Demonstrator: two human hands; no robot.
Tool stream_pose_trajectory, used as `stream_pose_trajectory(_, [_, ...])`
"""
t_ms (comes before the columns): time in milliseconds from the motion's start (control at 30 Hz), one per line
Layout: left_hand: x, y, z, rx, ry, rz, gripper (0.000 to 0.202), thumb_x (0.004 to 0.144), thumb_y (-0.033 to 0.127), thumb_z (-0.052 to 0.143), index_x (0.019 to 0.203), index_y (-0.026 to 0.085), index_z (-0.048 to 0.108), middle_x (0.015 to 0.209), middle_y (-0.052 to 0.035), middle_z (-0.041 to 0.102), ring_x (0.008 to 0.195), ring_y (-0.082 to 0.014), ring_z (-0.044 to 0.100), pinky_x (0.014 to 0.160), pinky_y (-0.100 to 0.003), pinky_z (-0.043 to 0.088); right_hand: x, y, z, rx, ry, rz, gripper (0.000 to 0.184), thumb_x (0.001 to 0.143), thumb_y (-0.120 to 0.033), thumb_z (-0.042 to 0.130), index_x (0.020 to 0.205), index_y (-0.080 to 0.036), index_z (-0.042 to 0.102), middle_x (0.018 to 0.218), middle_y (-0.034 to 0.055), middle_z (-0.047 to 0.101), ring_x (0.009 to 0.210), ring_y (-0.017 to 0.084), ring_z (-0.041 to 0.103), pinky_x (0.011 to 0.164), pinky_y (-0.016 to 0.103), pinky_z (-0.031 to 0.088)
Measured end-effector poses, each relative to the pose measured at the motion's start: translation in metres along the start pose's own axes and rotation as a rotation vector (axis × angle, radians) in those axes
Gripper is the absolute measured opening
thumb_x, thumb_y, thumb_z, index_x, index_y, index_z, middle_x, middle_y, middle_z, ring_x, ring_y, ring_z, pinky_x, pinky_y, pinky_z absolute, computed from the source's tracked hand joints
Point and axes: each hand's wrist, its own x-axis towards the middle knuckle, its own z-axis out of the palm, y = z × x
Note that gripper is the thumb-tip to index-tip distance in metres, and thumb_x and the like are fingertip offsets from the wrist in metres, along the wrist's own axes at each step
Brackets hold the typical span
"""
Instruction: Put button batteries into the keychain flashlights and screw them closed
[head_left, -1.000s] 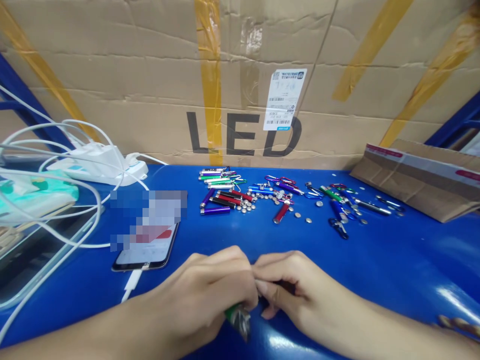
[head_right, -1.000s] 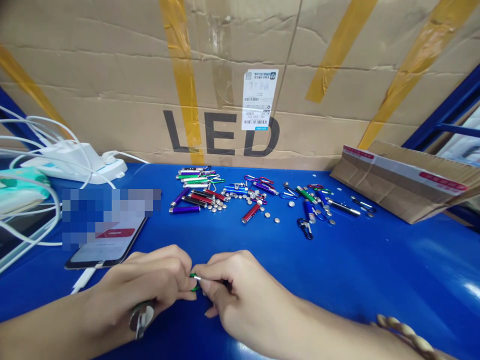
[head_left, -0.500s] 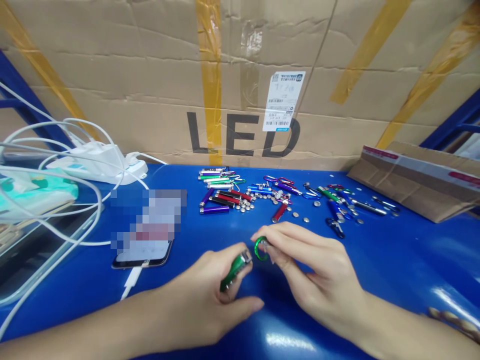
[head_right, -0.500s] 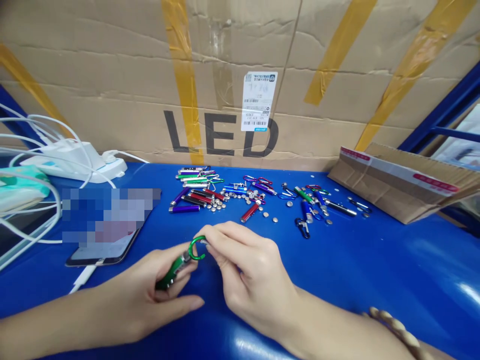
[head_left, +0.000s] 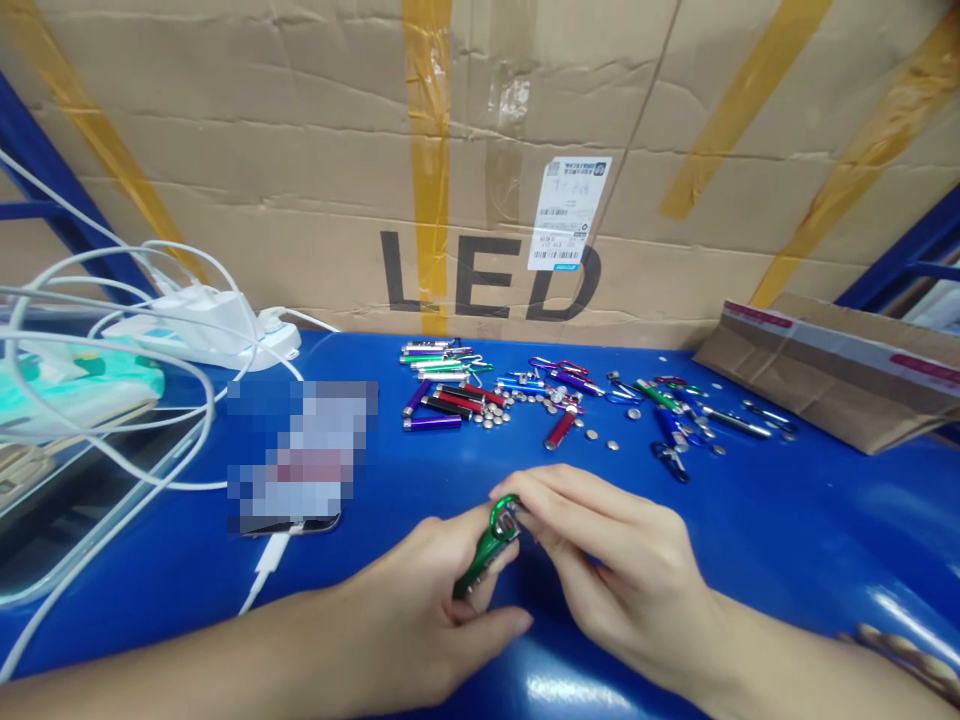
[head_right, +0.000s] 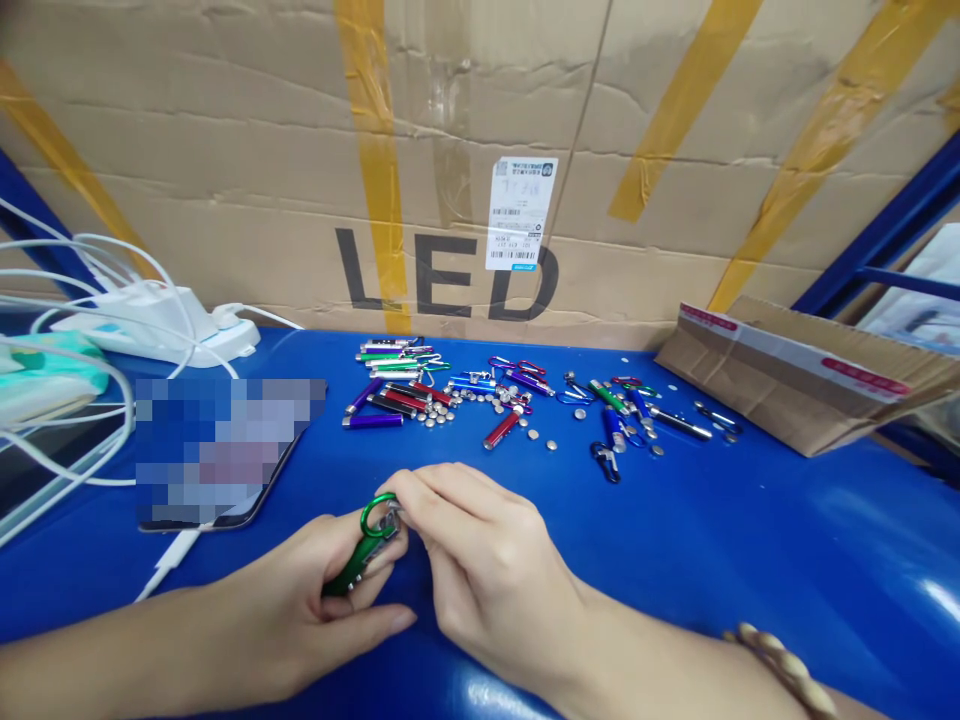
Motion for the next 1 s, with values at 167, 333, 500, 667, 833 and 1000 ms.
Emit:
stream_pose_trajectory(167, [-0.004,0.004,-0.002,-0.037,-0.049,-0.078,0.025,0.081,0.026,0.053,0.067,0.021,0.033,0.063,0.0071,0.035,0.053,-0.0093,0.031,0.047,-0.021,0.028,0.001,-0.001,0.002,0.045,0.030,0.065,0.026,0.082,0.000,0.043,0.094,-0.016,0.060,0.087,0.0054,0.066,0.078,0.012,0.063,0.068,0.020,0.054])
stream_pose_trajectory(333, [-0.005,0.004,-0.001,-0.103,-0.036,-0.107,0.020,0.082,0.031,0.055,0.078,0.021,0.038,0.068,0.0069,0.037,0.058,-0.0096,0.034,0.055,-0.020,0.033,0.002,0.000,0.003,0.036,0.004,0.182,0.021,0.084,-0.005,0.044,0.085,-0.014,0.063,0.083,0.0067,0.065,0.073,0.014,0.062,0.066,0.023,0.053])
stream_pose_trajectory(500, [0.004,0.002,-0.003,-0.189,0.091,-0.080,0.018,0.081,0.026,0.054,0.084,0.021,0.038,0.063,0.0087,0.031,0.054,-0.0085,0.028,0.051,-0.020,0.029,0.007,0.005,-0.006,0.056,-0.136,0.228,0.024,0.088,-0.014,0.043,0.100,-0.013,0.064,0.078,0.0050,0.064,0.069,0.013,0.060,0.066,0.023,0.051])
stream_pose_trajectory(667, [0.014,-0.003,-0.029,-0.274,0.413,-0.077,0.028,0.082,0.040,0.053,0.075,0.021,0.033,0.063,0.0080,0.029,0.054,-0.0078,0.027,0.050,-0.019,0.027,0.011,0.020,-0.021,0.039,-0.182,0.386,0.037,0.092,-0.026,0.037,0.125,-0.016,0.050,0.061,-0.0018,0.057,0.055,0.010,0.054,0.059,0.021,0.048])
stream_pose_trajectory(833, [0.016,0.001,-0.045,-0.176,0.109,-0.092,0.040,0.091,0.051,0.023,0.075,0.019,0.040,0.058,0.0068,0.032,0.050,-0.0092,0.024,0.046,-0.021,0.024,0.007,0.036,-0.017,0.126,-0.175,0.429,0.040,0.090,-0.032,0.043,0.128,-0.022,0.045,0.099,0.0047,0.060,0.078,0.012,0.058,0.067,0.024,0.050])
stream_pose_trajectory(1000, [0.017,0.017,-0.036,0.043,-0.062,-0.096,0.031,0.092,0.042,0.030,0.082,0.018,0.047,0.058,0.0064,0.037,0.052,-0.0090,0.032,0.049,-0.021,0.028,0.008,0.028,-0.014,0.351,-0.309,0.354,0.027,0.090,-0.031,0.043,0.114,-0.021,0.054,0.096,0.0020,0.063,0.078,0.011,0.059,0.073,0.024,0.048])
